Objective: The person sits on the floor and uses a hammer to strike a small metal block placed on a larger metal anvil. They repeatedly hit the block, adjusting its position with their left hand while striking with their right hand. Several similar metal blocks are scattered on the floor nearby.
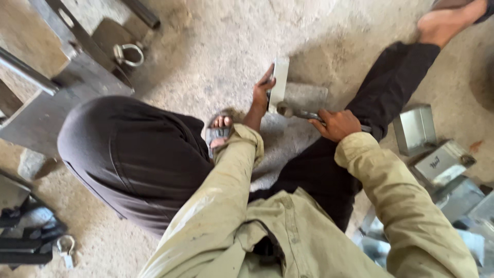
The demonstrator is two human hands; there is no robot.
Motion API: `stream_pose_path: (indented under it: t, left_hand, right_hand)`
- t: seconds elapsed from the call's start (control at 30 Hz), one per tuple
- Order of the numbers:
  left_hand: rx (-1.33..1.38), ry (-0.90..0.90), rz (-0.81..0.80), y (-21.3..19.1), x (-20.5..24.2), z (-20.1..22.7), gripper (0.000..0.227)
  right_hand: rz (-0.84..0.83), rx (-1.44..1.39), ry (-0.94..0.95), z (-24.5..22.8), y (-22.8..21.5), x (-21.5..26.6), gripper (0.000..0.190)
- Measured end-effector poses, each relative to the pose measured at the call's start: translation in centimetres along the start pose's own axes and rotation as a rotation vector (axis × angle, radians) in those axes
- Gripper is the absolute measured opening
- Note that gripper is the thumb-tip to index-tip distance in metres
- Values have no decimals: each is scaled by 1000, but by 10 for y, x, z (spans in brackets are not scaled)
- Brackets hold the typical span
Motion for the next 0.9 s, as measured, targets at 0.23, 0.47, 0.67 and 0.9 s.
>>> stream_pose_path:
  t: [0.23,0.47,0.67,0.9]
  left_hand:
    - [54,-51,17,3,-1,5,54]
    - [29,-93,33,-6,-5,-11,59]
    - [-709,251,153,14,2,26,88]
    - [-1156,219,237,43,36,81,70]
  right_hand:
    - [50,-30,-3,-12,9,-12,43]
    - [7,8,108,-18,-8,-14,47]
    - [53,-215,580,1,-7,23,57]
    - [-27,-740,1084,-13,45,86,53]
Point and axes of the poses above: each hand's wrist, its own x-axis away from the middle knuckle, its own y-axis out of the palm, z = x × y, the point moved 5 cm from there along -x, towards the middle knuckle, and after that the axes turned 8 degrees about z, right-handed, at the moved point
